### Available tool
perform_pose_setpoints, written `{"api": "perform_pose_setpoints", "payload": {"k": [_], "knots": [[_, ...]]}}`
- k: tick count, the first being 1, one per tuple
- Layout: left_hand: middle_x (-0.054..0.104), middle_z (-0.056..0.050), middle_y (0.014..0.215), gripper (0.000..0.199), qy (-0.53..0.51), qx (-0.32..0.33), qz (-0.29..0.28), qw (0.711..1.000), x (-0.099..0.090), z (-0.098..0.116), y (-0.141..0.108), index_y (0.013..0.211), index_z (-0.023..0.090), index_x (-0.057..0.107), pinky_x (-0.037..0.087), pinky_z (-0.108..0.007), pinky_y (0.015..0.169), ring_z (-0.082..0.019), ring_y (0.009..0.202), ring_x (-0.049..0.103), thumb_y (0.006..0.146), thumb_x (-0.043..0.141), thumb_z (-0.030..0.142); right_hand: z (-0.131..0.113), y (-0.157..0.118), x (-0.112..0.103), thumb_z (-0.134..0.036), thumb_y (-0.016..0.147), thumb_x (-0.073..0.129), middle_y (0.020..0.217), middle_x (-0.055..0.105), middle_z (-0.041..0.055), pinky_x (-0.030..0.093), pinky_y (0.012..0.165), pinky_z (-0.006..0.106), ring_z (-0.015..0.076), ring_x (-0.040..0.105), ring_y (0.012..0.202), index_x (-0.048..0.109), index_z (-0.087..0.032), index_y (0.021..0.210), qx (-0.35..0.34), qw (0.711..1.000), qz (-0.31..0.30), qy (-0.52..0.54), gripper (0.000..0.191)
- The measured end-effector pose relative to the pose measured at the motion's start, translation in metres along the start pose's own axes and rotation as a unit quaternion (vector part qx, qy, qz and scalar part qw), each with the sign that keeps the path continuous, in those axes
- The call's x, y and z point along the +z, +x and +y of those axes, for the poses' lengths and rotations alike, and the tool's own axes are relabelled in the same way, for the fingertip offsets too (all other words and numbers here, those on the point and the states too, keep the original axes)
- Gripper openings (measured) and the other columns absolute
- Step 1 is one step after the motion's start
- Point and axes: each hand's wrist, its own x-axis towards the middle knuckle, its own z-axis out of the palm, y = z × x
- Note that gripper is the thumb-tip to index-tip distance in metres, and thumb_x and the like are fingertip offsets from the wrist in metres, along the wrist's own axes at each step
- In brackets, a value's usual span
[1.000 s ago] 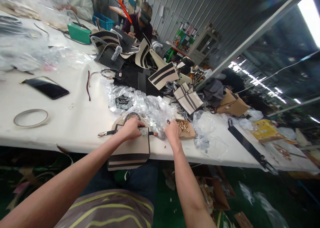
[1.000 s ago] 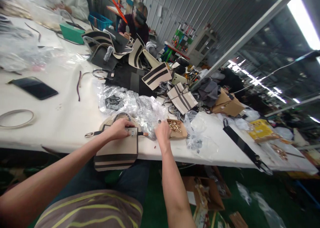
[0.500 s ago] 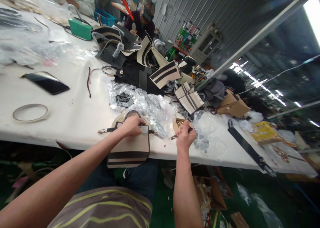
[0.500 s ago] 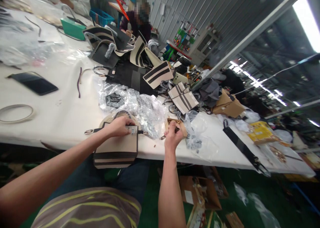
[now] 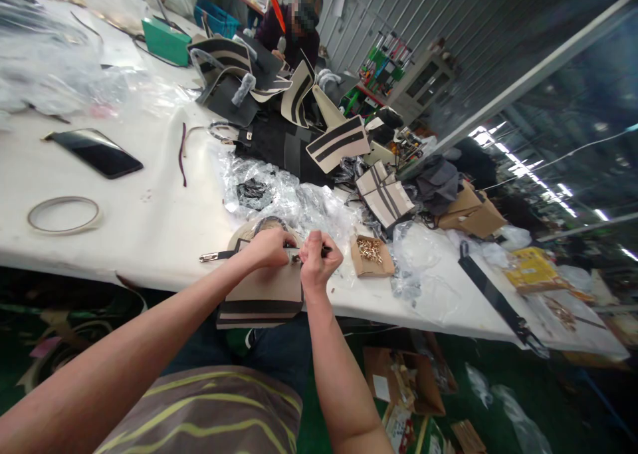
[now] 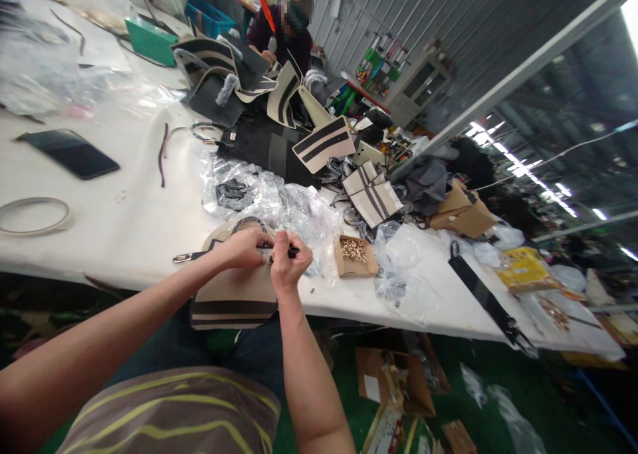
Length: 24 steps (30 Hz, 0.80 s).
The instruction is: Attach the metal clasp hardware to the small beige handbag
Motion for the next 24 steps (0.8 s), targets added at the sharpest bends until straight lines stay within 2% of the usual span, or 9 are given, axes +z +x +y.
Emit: {"api": "perform_pose_setpoints", "payload": {"k": [4,8,10,15,20,24], "knots": [[0.087,-0.007,0.107,0.054,-0.003,-0.013,-0.006,1.000,0.000,-0.001,0.003,0.121,0.026,0.088,0.055,-0.034,0.083,-0.030,0.098,0.077,0.071,0.071,0.012,0.001,0.008,-0.001,-0.069,0.103,0.070,0.056,0.042,-0.0071,0.037,0.046,0.028,0.0108,0.041,0.046,0.046,-0.026,0.069,0.033,0.998,-0.013,0.059,0.060],[0.086,-0.008,0.110,0.054,0.001,-0.025,-0.011,1.000,-0.001,0.002,0.003,0.123,0.025,0.087,0.055,-0.034,0.083,-0.031,0.100,0.078,0.072,0.071,0.013,0.002,0.018,0.004,-0.077,0.100,0.070,0.052,0.031,-0.0090,0.025,0.040,0.027,0.0086,0.029,0.042,0.036,-0.027,0.062,0.067,0.990,-0.006,0.125,0.071],[0.086,-0.008,0.112,0.054,0.005,-0.025,-0.013,1.000,-0.001,0.003,0.002,0.123,0.024,0.087,0.055,-0.035,0.085,-0.031,0.102,0.078,0.074,0.070,0.012,0.003,0.021,0.006,-0.077,0.101,0.068,0.051,0.030,-0.0088,0.025,0.040,0.027,0.0085,0.029,0.041,0.034,-0.027,0.060,0.065,0.991,-0.010,0.117,0.073],[0.087,-0.009,0.115,0.052,0.021,-0.004,-0.014,1.000,0.002,-0.003,0.005,0.124,0.026,0.086,0.057,-0.036,0.092,-0.034,0.108,0.078,0.076,0.070,0.014,0.009,0.029,0.012,-0.071,0.105,0.064,0.049,0.039,-0.0061,0.034,0.042,0.028,0.0105,0.040,0.043,0.042,-0.027,0.060,0.082,0.996,0.002,0.020,0.067],[0.087,-0.008,0.118,0.051,-0.010,-0.007,-0.042,0.999,-0.001,-0.007,0.009,0.124,0.026,0.086,0.057,-0.035,0.094,-0.032,0.110,0.078,0.076,0.074,0.013,0.017,0.052,0.021,-0.068,0.100,0.071,0.047,0.034,-0.0091,0.024,0.034,0.027,0.0089,0.033,0.036,0.039,-0.027,0.058,0.151,0.986,0.009,0.070,0.067],[0.087,-0.008,0.114,0.043,-0.006,-0.039,-0.048,0.998,-0.005,-0.001,0.009,0.120,0.024,0.087,0.056,-0.034,0.088,-0.031,0.106,0.078,0.080,0.075,0.014,0.014,0.056,0.018,-0.068,0.097,0.075,0.046,0.032,-0.0098,0.023,0.034,0.027,0.0084,0.032,0.036,0.038,-0.027,0.057,0.166,0.980,0.011,0.113,0.069]]}}
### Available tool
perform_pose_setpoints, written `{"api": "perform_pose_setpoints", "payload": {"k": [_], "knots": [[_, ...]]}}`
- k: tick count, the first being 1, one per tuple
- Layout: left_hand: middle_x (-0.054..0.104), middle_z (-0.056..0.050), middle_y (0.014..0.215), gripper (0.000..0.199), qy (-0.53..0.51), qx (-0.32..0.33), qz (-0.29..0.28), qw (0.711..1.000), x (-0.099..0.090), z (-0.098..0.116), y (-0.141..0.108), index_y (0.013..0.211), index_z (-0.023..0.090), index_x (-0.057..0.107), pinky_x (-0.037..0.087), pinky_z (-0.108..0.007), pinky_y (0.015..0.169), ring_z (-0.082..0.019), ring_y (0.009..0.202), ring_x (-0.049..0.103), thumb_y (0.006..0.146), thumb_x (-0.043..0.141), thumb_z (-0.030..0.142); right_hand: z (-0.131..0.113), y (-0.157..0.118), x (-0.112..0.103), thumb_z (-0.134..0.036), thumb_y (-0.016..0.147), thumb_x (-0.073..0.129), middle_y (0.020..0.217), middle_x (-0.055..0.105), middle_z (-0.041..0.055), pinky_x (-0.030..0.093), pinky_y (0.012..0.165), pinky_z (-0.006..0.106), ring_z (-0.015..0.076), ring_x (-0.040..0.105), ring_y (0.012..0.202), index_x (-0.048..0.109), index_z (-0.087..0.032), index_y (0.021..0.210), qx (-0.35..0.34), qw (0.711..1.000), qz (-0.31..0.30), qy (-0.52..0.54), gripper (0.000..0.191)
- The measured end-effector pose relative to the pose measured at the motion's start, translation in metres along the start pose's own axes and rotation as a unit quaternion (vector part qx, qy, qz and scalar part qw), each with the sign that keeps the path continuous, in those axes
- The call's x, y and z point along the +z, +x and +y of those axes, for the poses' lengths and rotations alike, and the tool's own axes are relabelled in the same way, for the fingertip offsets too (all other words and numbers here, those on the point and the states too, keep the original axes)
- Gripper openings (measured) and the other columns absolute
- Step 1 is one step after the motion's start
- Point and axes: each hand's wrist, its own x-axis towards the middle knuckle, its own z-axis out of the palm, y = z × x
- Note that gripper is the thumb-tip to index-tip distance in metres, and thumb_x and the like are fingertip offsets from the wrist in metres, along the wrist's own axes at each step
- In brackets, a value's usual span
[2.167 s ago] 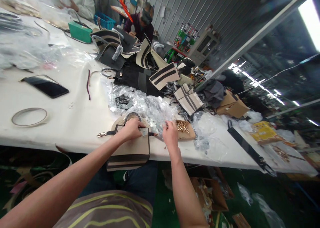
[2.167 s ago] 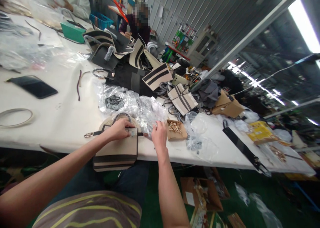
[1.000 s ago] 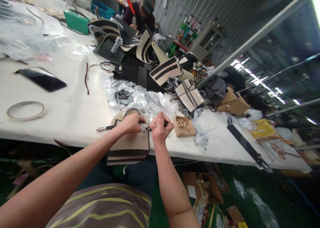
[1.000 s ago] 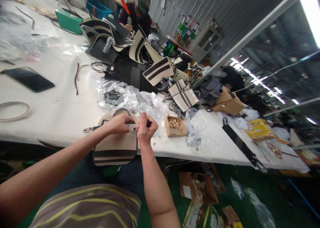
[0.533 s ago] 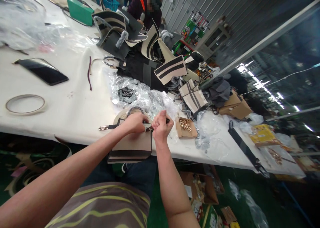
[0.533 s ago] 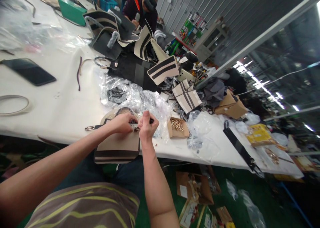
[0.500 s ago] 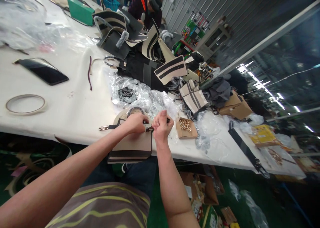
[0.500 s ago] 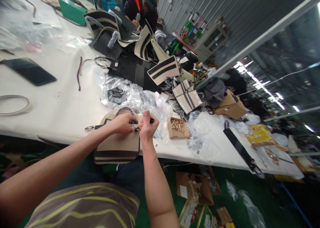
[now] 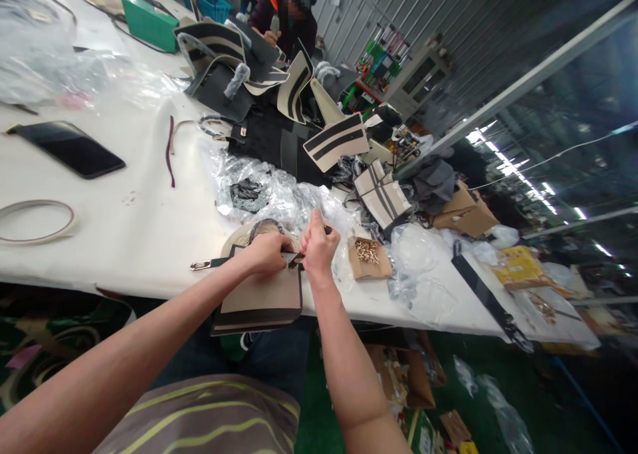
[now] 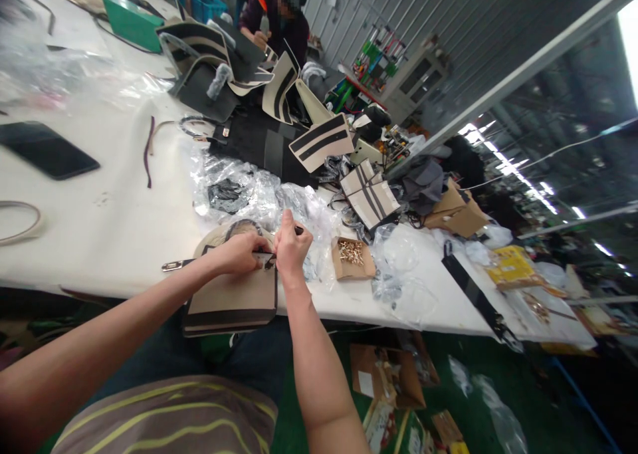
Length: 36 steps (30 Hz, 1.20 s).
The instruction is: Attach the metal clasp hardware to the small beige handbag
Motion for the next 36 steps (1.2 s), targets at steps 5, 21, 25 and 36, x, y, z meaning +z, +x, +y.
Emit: {"api": "perform_pose_setpoints", "payload": {"k": [5,21,25,36], "knots": [[0.087,-0.007,0.112,0.040,-0.007,0.001,0.022,1.000,0.002,0.003,-0.002,0.115,0.023,0.087,0.054,-0.034,0.088,-0.030,0.106,0.078,0.080,0.073,0.011,0.000,-0.013,-0.008,-0.069,0.102,0.070,0.047,0.034,-0.0078,0.024,0.039,0.029,0.0093,0.033,0.038,0.040,-0.027,0.057,-0.052,0.998,-0.020,-0.018,0.069],[0.087,-0.007,0.105,0.036,-0.013,-0.039,0.031,0.999,0.007,0.008,0.001,0.109,0.024,0.089,0.051,-0.034,0.081,-0.029,0.099,0.078,0.079,0.074,0.010,-0.009,-0.017,-0.016,-0.077,0.099,0.069,0.048,0.029,-0.0082,0.022,0.038,0.029,0.0089,0.028,0.039,0.034,-0.027,0.057,-0.046,0.999,-0.014,0.009,0.074],[0.086,-0.007,0.105,0.035,-0.015,-0.026,0.039,0.999,0.007,0.005,0.001,0.109,0.024,0.089,0.051,-0.034,0.081,-0.029,0.098,0.077,0.080,0.074,0.012,-0.020,-0.016,-0.017,-0.075,0.097,0.073,0.048,0.025,-0.0092,0.017,0.036,0.028,0.0078,0.024,0.037,0.032,-0.027,0.055,-0.011,0.998,-0.040,0.048,0.075],[0.085,-0.007,0.101,0.043,-0.014,-0.026,0.039,0.999,0.008,0.003,0.000,0.114,0.026,0.089,0.048,-0.034,0.078,-0.029,0.094,0.075,0.077,0.070,0.013,0.003,0.011,0.003,-0.060,0.103,0.070,0.049,0.026,-0.0099,0.017,0.036,0.026,0.0073,0.026,0.038,0.032,-0.027,0.060,0.102,0.995,-0.011,-0.021,0.067]]}}
